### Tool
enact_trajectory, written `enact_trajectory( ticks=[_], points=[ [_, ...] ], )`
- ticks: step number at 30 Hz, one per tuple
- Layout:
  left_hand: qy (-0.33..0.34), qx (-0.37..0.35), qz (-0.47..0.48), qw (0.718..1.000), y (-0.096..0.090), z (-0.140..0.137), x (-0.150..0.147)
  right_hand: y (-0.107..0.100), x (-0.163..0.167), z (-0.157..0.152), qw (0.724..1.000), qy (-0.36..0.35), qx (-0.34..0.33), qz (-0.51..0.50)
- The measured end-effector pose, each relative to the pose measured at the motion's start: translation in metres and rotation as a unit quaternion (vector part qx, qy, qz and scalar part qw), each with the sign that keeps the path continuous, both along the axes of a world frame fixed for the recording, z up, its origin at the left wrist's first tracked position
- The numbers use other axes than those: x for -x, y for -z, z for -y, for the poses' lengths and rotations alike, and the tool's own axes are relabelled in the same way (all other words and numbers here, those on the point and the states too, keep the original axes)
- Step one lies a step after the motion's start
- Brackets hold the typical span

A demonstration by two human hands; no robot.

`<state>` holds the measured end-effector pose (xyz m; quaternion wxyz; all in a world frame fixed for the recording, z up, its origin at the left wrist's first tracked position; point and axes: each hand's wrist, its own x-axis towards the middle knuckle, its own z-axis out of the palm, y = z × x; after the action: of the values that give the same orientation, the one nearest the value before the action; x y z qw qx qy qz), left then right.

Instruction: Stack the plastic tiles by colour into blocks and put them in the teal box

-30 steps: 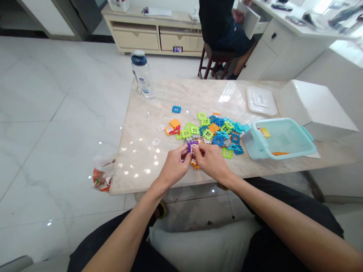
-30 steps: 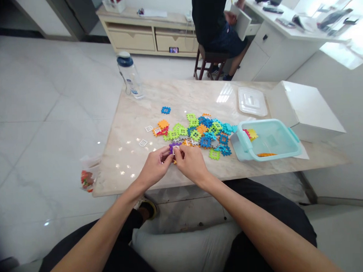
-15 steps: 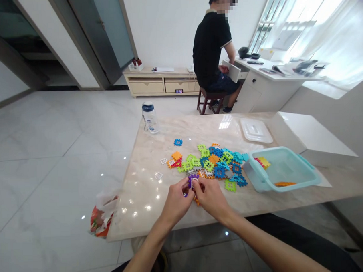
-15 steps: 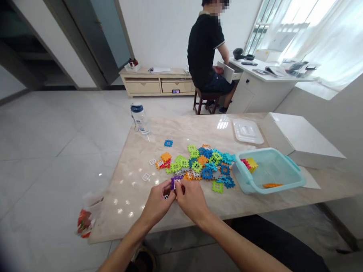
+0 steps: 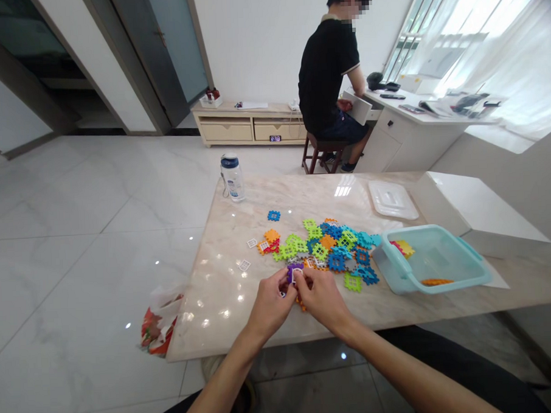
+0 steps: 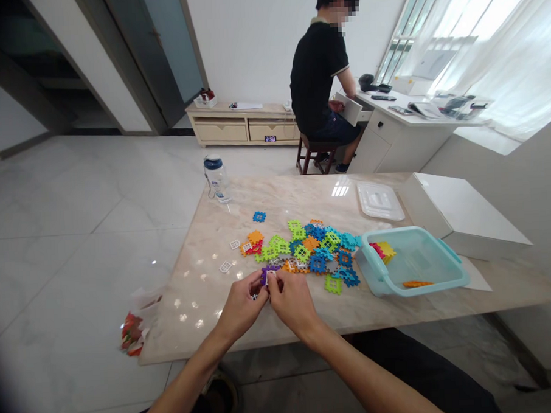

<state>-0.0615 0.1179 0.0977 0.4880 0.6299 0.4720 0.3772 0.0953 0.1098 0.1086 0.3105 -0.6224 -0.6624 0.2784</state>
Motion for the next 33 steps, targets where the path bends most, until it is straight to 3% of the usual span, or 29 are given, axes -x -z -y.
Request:
enact_trajectory(
  ticks=[5,9,11,18,26,33],
  points=[
    [0.004,0.004,-0.017,1.000,0.000,0.001,0.005,-0.003,-0.005,-0.009,0.994,-0.054,0.069,-0.057],
    [0.016,0.022,-0.040,0.999,0.000,0.002,0.009,-0.004,-0.015,-0.018,0.959,-0.136,0.202,-0.147],
    [0.021,0.020,-0.051,0.998,-0.001,0.003,0.009,-0.004,-0.020,-0.021,0.945,-0.157,0.234,-0.164],
    [-0.009,0.030,0.004,0.999,-0.001,0.003,0.003,-0.003,-0.024,-0.023,0.963,-0.133,0.194,-0.129],
    [-0.020,0.003,-0.040,0.999,0.010,0.003,0.007,-0.002,-0.020,-0.022,0.981,-0.109,0.139,-0.080],
    [-0.028,-0.005,-0.046,0.999,0.011,0.004,0.005,-0.004,-0.018,-0.020,0.984,-0.096,0.129,-0.070]
  ],
)
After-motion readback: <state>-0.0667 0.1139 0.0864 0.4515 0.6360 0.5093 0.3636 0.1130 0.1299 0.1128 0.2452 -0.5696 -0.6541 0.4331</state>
